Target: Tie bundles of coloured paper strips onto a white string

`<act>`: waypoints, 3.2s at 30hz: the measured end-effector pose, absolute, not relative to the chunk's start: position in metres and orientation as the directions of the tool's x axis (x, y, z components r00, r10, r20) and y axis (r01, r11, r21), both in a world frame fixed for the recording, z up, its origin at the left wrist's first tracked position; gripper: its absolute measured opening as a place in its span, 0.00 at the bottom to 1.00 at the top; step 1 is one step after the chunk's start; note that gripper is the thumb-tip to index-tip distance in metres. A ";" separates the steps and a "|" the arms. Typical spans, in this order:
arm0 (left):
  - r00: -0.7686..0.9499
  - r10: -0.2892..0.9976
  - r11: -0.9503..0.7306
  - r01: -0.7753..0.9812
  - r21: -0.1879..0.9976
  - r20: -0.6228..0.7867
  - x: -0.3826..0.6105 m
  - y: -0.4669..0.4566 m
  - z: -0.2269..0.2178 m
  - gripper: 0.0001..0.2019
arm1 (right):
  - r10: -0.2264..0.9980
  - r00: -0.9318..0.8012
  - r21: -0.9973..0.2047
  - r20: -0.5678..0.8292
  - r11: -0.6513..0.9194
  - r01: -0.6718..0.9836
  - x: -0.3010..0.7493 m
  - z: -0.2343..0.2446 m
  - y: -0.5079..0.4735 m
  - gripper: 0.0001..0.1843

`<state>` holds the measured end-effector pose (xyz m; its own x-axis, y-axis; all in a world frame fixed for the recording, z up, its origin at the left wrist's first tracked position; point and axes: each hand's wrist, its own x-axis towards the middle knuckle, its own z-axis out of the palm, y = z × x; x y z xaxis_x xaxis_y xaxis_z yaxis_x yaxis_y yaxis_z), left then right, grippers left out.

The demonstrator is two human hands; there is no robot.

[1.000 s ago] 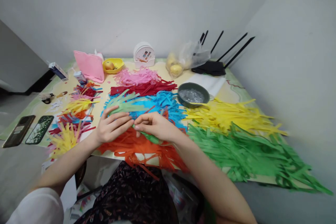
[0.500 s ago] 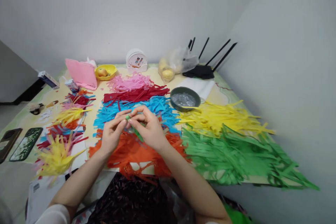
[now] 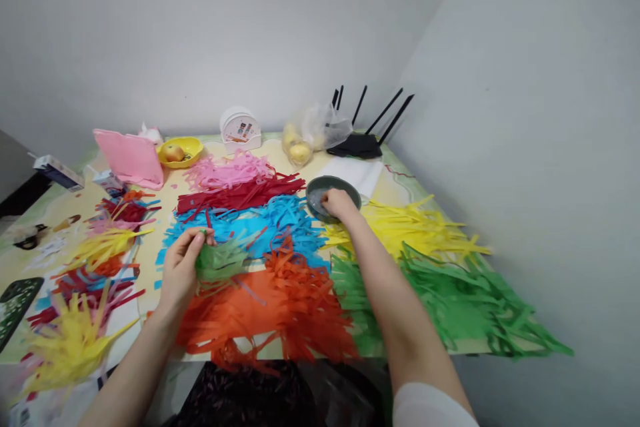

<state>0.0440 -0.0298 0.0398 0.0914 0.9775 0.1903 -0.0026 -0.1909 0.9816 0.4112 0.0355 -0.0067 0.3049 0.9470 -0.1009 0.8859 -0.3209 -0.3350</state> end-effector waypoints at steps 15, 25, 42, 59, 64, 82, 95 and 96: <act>0.118 0.985 -0.130 0.023 0.991 0.127 0.048 -0.038 0.039 0.08 | 0.909 0.407 -0.484 0.088 -0.318 0.815 0.377 0.013 0.016 0.13; 0.136 0.972 -0.198 0.042 0.979 0.191 0.054 -0.061 0.054 0.06 | 0.992 0.066 -0.977 0.106 0.117 -0.179 0.207 0.043 -0.085 0.15; 0.201 0.927 -0.363 0.268 0.893 0.317 0.036 -0.079 0.059 0.04 | 0.948 0.238 -0.973 0.213 0.229 -0.040 0.171 0.038 -0.099 0.11; 0.200 0.962 -0.187 -0.016 0.982 0.186 0.036 -0.078 0.050 0.05 | 0.979 0.137 -0.984 0.154 0.165 -0.070 0.184 0.036 -0.097 0.11; 0.200 0.968 -0.163 0.031 0.986 0.153 0.036 -0.080 0.049 0.05 | 0.984 0.092 -0.988 0.150 0.153 -0.016 0.194 0.041 -0.098 0.11; 0.171 0.949 -0.273 0.027 0.962 0.265 0.045 -0.083 0.046 0.02 | 0.981 0.131 -0.987 0.144 0.152 -0.057 0.184 0.037 -0.103 0.09; 0.261 0.956 -0.142 0.016 0.990 0.133 0.045 -0.078 0.049 0.08 | 0.950 0.183 -0.966 0.252 0.236 0.106 0.193 0.044 -0.105 0.07; 0.254 0.958 -0.144 0.022 0.989 0.134 0.045 -0.078 0.049 0.07 | 0.948 0.197 -0.967 0.248 0.232 0.102 0.192 0.045 -0.106 0.07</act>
